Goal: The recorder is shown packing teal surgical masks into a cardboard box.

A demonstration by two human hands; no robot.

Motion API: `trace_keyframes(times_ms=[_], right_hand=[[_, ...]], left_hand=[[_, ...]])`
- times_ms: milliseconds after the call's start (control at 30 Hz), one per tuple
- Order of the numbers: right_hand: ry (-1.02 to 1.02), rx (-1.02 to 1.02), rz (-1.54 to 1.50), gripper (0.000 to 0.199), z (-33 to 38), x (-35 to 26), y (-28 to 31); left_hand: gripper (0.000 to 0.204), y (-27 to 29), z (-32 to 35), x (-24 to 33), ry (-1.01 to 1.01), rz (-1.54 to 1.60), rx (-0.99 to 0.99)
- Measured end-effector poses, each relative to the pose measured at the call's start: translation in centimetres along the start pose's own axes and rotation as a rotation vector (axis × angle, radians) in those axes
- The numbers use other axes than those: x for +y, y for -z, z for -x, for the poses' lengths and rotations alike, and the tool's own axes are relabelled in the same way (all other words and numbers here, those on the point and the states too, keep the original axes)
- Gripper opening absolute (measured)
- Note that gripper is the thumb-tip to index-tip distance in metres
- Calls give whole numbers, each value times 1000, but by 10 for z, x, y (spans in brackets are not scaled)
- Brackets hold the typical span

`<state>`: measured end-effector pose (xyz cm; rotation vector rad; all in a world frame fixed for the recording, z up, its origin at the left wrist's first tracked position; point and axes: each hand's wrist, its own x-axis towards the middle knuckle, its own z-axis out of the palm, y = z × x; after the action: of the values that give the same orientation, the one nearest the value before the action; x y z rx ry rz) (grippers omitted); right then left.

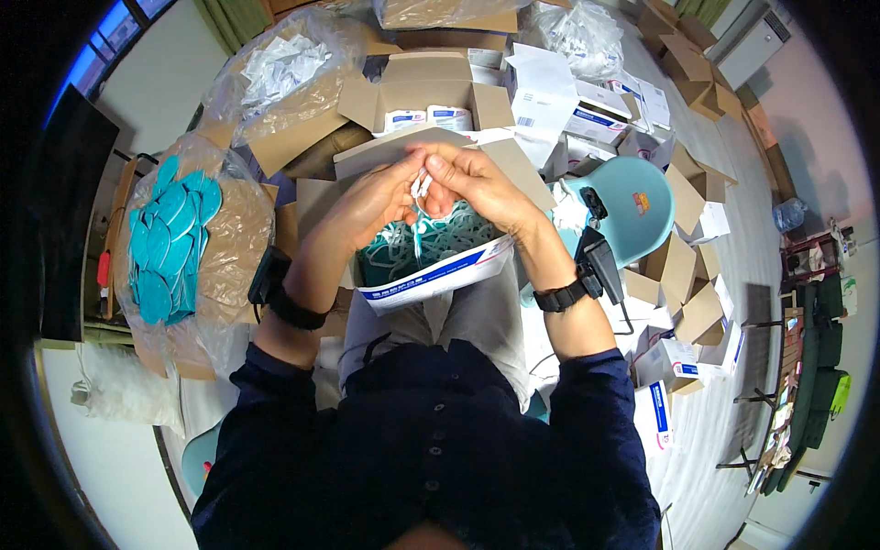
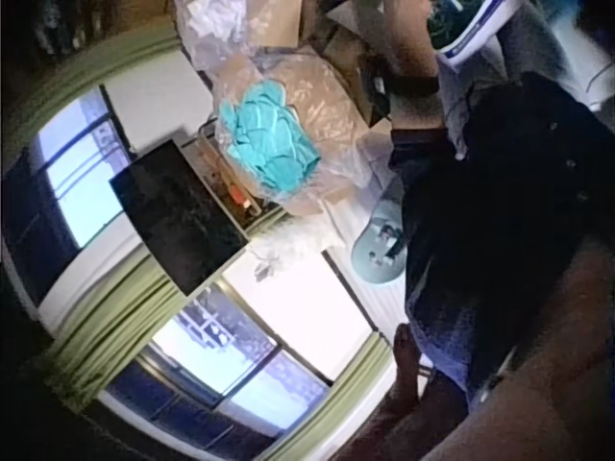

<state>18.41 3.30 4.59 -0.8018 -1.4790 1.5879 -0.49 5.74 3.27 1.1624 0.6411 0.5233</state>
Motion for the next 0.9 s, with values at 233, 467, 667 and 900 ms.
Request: trace_keyframes(times_ms=[233,467,667,900], right_hand=[[38,50,313,32,0,-2,4],[68,234,351,21,5,-15,6],[65,292,312,14,2,-3,9],[-8,362,407,14,19,-1,9]], left_hand=[[45,-10,17,14,38,4,8],[49,-12,16,19,50,35,34],[46,-23,14,19,-8,-15,120],[24,-44,6,-11,-221,-92,238]])
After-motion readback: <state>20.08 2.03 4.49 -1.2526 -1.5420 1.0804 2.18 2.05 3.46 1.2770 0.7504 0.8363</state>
